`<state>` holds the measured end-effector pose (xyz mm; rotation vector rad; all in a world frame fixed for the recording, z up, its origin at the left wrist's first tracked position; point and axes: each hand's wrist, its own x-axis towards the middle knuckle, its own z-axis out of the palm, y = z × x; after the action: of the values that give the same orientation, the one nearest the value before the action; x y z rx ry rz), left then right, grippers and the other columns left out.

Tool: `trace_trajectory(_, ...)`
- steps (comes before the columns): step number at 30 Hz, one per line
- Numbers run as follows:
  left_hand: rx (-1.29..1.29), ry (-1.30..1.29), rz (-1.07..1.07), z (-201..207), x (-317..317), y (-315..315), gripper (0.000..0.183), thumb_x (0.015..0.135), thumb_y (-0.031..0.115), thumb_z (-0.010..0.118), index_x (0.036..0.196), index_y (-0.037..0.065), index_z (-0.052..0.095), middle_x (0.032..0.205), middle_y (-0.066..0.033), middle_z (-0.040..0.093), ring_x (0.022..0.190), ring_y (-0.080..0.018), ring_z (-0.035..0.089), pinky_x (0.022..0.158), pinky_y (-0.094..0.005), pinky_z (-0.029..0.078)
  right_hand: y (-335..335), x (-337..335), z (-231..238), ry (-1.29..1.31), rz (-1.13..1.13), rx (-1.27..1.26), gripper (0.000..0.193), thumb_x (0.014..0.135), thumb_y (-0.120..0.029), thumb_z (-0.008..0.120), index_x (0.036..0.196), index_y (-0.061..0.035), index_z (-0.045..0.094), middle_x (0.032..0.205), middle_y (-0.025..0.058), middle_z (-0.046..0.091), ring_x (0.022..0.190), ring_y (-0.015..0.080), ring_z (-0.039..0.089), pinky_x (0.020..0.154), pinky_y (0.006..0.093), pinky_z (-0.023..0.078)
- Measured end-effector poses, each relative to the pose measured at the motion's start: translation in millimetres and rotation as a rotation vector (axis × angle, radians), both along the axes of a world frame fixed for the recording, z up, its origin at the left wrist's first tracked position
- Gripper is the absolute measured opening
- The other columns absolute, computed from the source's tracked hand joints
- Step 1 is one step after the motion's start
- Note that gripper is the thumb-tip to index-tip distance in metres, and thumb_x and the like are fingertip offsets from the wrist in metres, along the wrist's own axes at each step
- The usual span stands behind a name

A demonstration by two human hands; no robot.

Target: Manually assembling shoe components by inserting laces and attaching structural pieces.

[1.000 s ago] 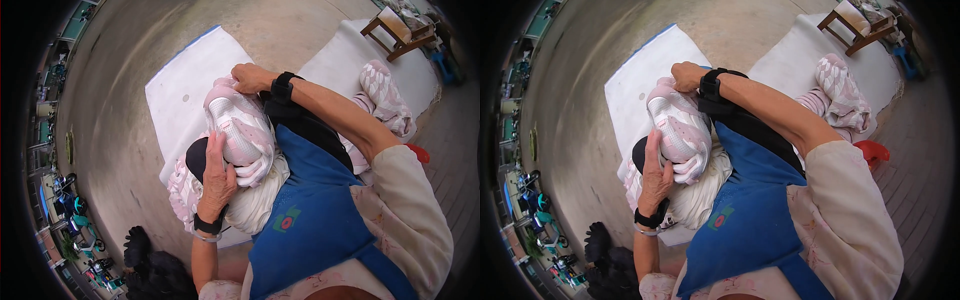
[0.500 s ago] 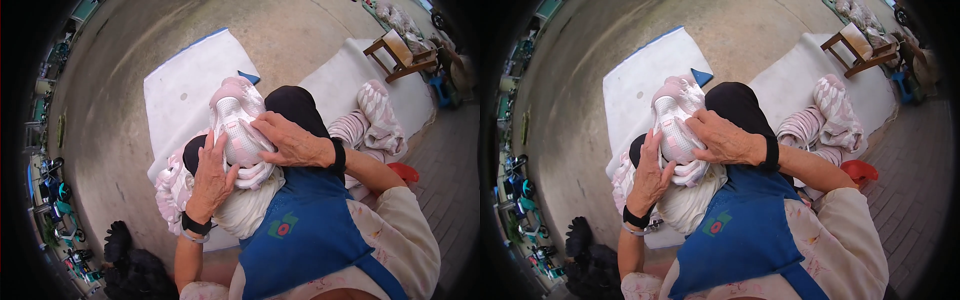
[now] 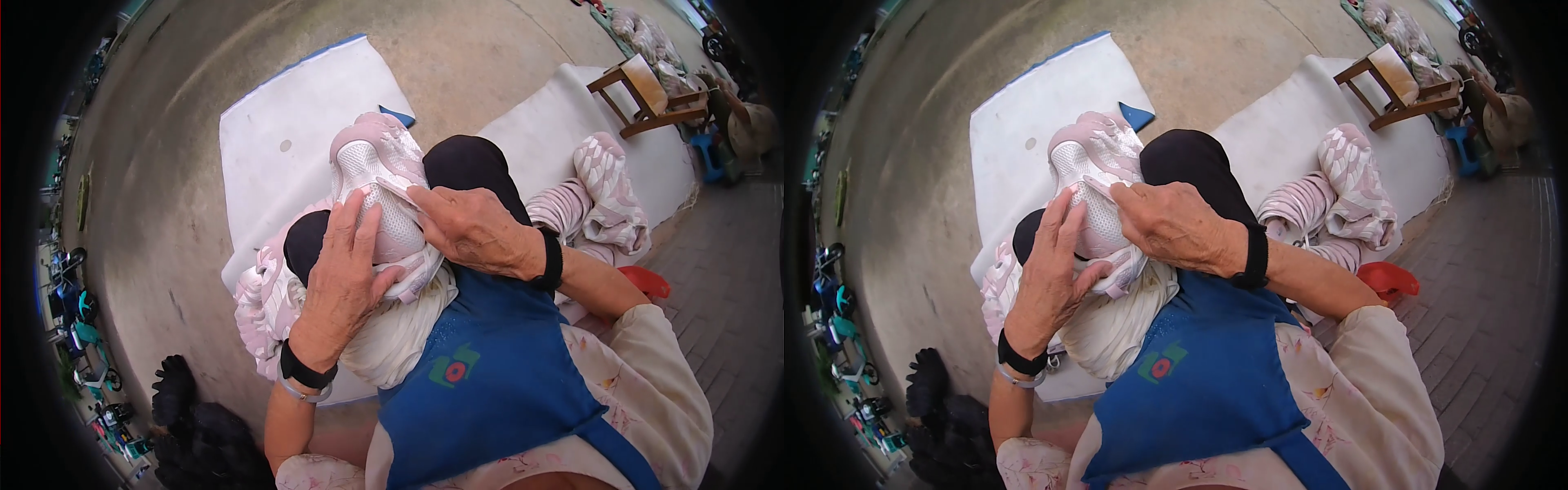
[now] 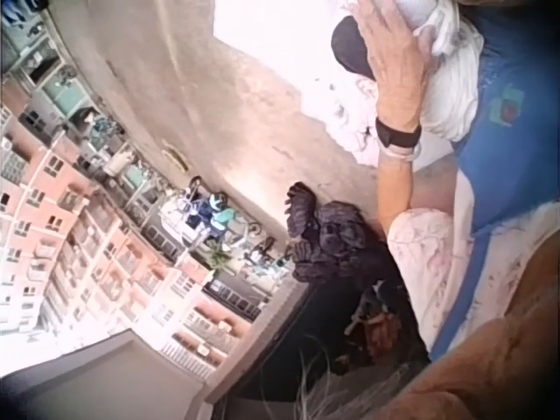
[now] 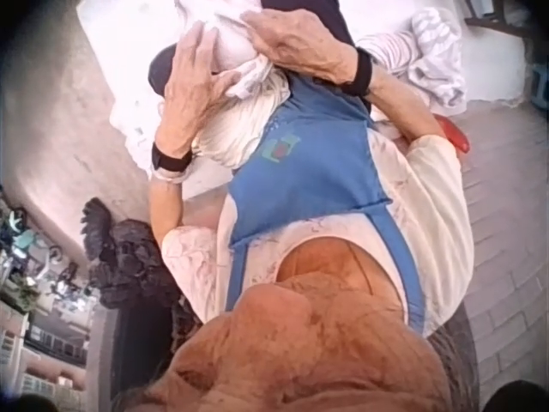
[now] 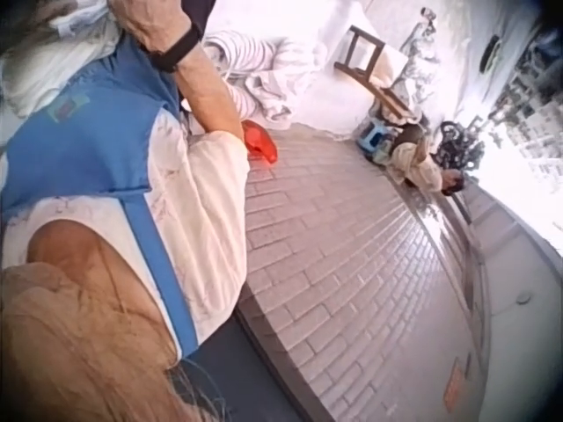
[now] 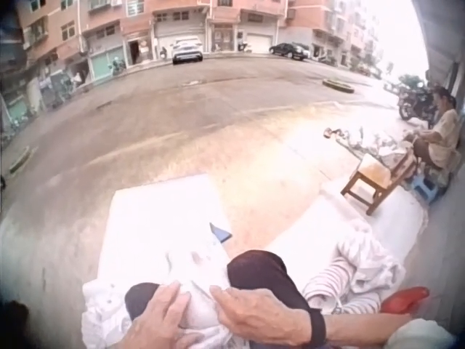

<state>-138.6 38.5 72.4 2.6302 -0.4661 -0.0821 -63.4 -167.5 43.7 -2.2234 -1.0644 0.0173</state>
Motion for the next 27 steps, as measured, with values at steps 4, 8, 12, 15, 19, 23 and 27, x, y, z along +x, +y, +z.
trace_trajectory(4, -0.249, -0.051, 0.069, -5.7, -6.2, 9.6, 0.081, 0.073, 0.011, 0.078, 0.141, 0.006, 0.035, 0.149, -0.0192, 0.032, 0.134, -0.0381, 0.038, 0.108, -0.0420, 0.037, 7.9, -0.5, 22.4, -0.162, 0.014, 0.020, 0.037, 0.079, -0.005, 0.062, 0.114, 0.0023, 0.052, 0.074, 0.0112, 0.057, 0.065, 0.0259, 0.062, 0.053, 0.0339, 0.049)
trace_trajectory(8, -0.279, -0.120, 0.058, -7.7, -13.6, 13.5, 0.079, 0.073, 0.009, 0.078, 0.141, 0.006, 0.036, 0.147, -0.0191, 0.035, 0.134, -0.0371, 0.039, 0.108, -0.0424, 0.036, 11.0, -9.1, 29.1, -0.193, -0.007, -0.069, 0.036, 0.078, -0.005, 0.062, 0.112, 0.0023, 0.054, 0.075, 0.0118, 0.059, 0.065, 0.0266, 0.062, 0.053, 0.0341, 0.049)
trace_trajectory(12, -0.233, -0.166, 0.067, -11.6, -12.0, 12.0, 0.076, 0.068, 0.006, 0.079, 0.136, 0.008, 0.044, 0.144, -0.0196, 0.037, 0.130, -0.0392, 0.041, 0.105, -0.0442, 0.039, 13.1, 11.2, 13.0, -0.004, -0.019, -0.001, 0.034, 0.079, -0.005, 0.061, 0.111, 0.0033, 0.055, 0.078, 0.0164, 0.062, 0.066, 0.0325, 0.063, 0.057, 0.0373, 0.051)
trace_trajectory(15, -0.147, -0.162, 0.081, -4.1, -6.9, 7.1, 0.067, 0.069, 0.006, 0.077, 0.130, 0.007, 0.050, 0.140, -0.0207, 0.041, 0.124, -0.0378, 0.046, 0.103, -0.0435, 0.040, 18.1, 3.7, 20.2, -0.053, -0.023, 0.083, 0.023, 0.082, -0.006, 0.058, 0.102, 0.0019, 0.052, 0.078, 0.0190, 0.061, 0.068, 0.0345, 0.064, 0.057, 0.0395, 0.050)
trace_trajectory(19, 0.032, -0.182, 0.111, 5.0, 1.2, -1.9, 0.049, 0.071, 0.007, 0.075, 0.117, 0.006, 0.057, 0.129, -0.0202, 0.047, 0.113, -0.0358, 0.051, 0.094, -0.0430, 0.044, 22.2, 0.3, 25.3, 0.033, -0.038, 0.087, 0.028, 0.083, -0.007, 0.059, 0.108, 0.0018, 0.052, 0.085, 0.0214, 0.062, 0.074, 0.0352, 0.065, 0.062, 0.0393, 0.051)
trace_trajectory(23, 0.172, -0.274, 0.060, -2.5, 10.3, -5.2, 0.044, 0.071, 0.011, 0.076, 0.110, 0.003, 0.056, 0.120, -0.0204, 0.049, 0.107, -0.0360, 0.052, 0.089, -0.0431, 0.045, 20.7, 2.8, 23.1, 0.111, -0.031, 0.071, 0.036, 0.083, -0.007, 0.060, 0.117, 0.0017, 0.052, 0.090, 0.0229, 0.064, 0.080, 0.0363, 0.066, 0.066, 0.0394, 0.053)
trace_trajectory(27, -0.107, -0.154, 0.166, -3.5, 6.9, 4.2, 0.029, 0.079, 0.004, 0.070, 0.105, 0.002, 0.057, 0.111, -0.0167, 0.051, 0.098, -0.0312, 0.056, 0.080, -0.0390, 0.049, 9.9, 9.3, 11.5, 0.144, -0.033, 0.147, 0.034, 0.083, -0.007, 0.060, 0.114, 0.0024, 0.052, 0.089, 0.0226, 0.064, 0.080, 0.0356, 0.066, 0.065, 0.0384, 0.053)
